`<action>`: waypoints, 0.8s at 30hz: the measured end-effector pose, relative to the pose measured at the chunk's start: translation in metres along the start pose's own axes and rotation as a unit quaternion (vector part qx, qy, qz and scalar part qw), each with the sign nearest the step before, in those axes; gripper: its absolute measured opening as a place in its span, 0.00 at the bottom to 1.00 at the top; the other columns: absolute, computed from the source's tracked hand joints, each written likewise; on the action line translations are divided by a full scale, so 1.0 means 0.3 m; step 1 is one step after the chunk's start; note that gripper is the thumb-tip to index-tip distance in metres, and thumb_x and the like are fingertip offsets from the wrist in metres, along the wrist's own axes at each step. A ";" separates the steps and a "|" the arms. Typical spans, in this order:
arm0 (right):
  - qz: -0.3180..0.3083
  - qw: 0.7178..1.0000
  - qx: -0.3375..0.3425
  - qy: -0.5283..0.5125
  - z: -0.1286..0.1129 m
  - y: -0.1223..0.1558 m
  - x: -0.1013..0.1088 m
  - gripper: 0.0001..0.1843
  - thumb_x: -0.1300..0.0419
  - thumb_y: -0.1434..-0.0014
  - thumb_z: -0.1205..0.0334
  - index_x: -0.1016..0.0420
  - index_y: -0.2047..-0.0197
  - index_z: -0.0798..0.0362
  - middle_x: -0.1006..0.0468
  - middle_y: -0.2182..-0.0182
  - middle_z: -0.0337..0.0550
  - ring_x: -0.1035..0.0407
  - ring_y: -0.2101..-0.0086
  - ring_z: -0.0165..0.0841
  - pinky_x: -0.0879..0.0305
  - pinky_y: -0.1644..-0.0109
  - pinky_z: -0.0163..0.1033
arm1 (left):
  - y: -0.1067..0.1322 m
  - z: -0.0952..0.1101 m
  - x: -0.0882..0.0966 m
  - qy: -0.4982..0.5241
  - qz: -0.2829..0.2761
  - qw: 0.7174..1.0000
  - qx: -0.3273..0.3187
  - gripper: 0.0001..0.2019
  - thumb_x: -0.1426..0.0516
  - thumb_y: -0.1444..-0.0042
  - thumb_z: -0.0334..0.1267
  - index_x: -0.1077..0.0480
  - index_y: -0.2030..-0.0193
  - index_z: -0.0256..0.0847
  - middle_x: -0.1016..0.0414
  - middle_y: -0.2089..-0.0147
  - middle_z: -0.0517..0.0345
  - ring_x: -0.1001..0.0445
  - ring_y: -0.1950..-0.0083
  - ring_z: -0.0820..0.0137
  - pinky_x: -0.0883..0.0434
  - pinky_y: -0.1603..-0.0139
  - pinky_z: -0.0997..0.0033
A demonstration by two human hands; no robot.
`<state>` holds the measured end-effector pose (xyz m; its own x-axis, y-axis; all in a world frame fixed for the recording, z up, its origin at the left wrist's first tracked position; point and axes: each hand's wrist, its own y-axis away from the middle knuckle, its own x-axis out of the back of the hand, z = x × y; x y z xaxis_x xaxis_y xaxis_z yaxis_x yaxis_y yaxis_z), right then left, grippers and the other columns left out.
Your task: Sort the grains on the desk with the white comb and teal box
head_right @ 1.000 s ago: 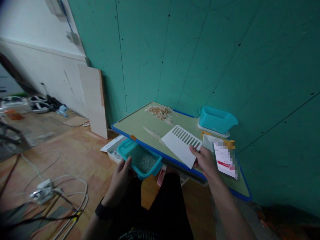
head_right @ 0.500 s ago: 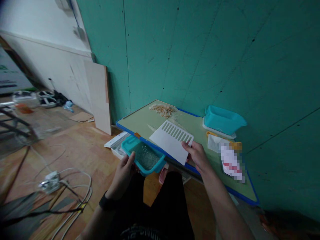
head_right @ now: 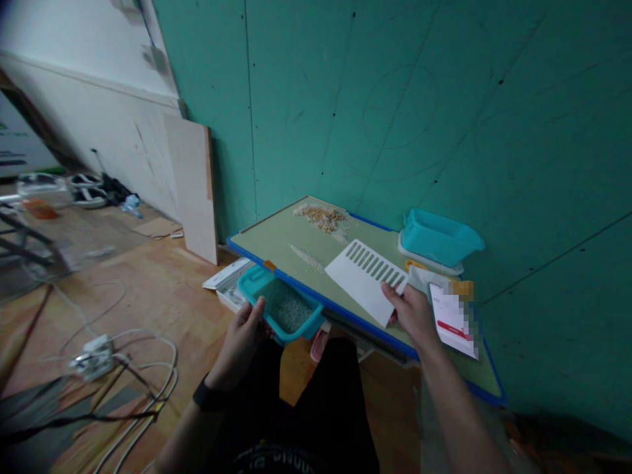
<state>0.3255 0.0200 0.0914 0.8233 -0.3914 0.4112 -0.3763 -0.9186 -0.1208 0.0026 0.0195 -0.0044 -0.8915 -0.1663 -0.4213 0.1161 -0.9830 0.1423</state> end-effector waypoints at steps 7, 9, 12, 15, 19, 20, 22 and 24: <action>-0.056 0.998 0.008 -0.015 -0.060 -0.100 -0.150 0.33 0.31 0.60 0.27 0.29 0.75 0.51 0.27 0.83 0.39 0.35 0.84 0.33 0.40 0.85 0.37 | -0.010 -0.005 0.009 -0.002 0.000 1.000 0.003 0.30 0.32 0.55 0.67 0.38 0.73 0.44 0.31 0.84 0.66 0.31 0.84 0.73 0.32 0.82 0.75; -0.074 0.997 0.014 -0.021 -0.075 -0.111 -0.188 0.33 0.31 0.60 0.28 0.29 0.74 0.51 0.27 0.83 0.39 0.35 0.84 0.33 0.40 0.85 0.37 | -0.009 -0.005 0.010 0.001 -0.003 1.000 0.002 0.29 0.32 0.54 0.66 0.38 0.72 0.44 0.31 0.84 0.67 0.31 0.84 0.73 0.32 0.81 0.76; -0.097 0.995 0.017 -0.033 -0.091 -0.112 -0.236 0.32 0.30 0.59 0.29 0.29 0.74 0.51 0.27 0.83 0.39 0.35 0.84 0.33 0.41 0.85 0.37 | -0.005 -0.002 0.009 0.004 -0.012 1.000 0.003 0.29 0.33 0.53 0.66 0.36 0.70 0.43 0.31 0.84 0.68 0.30 0.84 0.73 0.31 0.81 0.76; -0.115 0.992 0.014 -0.045 -0.099 -0.103 -0.263 0.32 0.29 0.60 0.30 0.28 0.74 0.51 0.27 0.83 0.39 0.36 0.84 0.32 0.41 0.86 0.36 | 0.001 0.002 0.008 0.004 -0.017 1.000 -0.001 0.28 0.33 0.51 0.66 0.35 0.69 0.43 0.31 0.82 0.68 0.29 0.82 0.73 0.30 0.80 0.75; -0.144 0.988 0.019 -0.057 -0.112 -0.082 -0.268 0.32 0.28 0.60 0.29 0.27 0.74 0.51 0.27 0.83 0.40 0.35 0.84 0.32 0.42 0.85 0.36 | 0.004 0.004 0.009 0.005 -0.026 1.000 -0.008 0.27 0.33 0.50 0.65 0.34 0.68 0.42 0.30 0.81 0.67 0.30 0.82 0.73 0.30 0.80 0.75; -0.152 0.986 0.019 -0.061 -0.117 -0.076 -0.265 0.33 0.28 0.59 0.29 0.28 0.74 0.51 0.27 0.83 0.40 0.35 0.83 0.32 0.42 0.84 0.36 | 0.004 0.003 0.010 0.005 -0.030 1.000 -0.006 0.27 0.34 0.50 0.65 0.34 0.67 0.42 0.30 0.81 0.67 0.30 0.82 0.73 0.30 0.80 0.74; -0.160 0.985 0.018 -0.063 -0.130 -0.065 -0.252 0.33 0.28 0.60 0.28 0.28 0.74 0.52 0.28 0.83 0.40 0.35 0.83 0.32 0.42 0.84 0.35 | 0.001 -0.001 0.012 0.004 -0.033 0.999 -0.001 0.28 0.34 0.51 0.66 0.34 0.67 0.42 0.29 0.81 0.66 0.30 0.82 0.72 0.30 0.80 0.73; -0.154 0.986 0.019 -0.060 -0.137 -0.056 -0.225 0.33 0.28 0.60 0.28 0.28 0.74 0.52 0.28 0.83 0.40 0.35 0.83 0.32 0.42 0.83 0.35 | -0.002 -0.005 0.014 0.003 -0.031 1.000 -0.001 0.28 0.34 0.52 0.67 0.35 0.67 0.43 0.30 0.81 0.66 0.30 0.83 0.72 0.31 0.80 0.73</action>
<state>0.2587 0.0642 0.1029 0.9415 -0.0948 0.3235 -0.0858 -0.9954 -0.0419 -0.0005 0.0194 -0.0076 -0.8945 -0.1048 -0.4346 0.0609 -0.9916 0.1137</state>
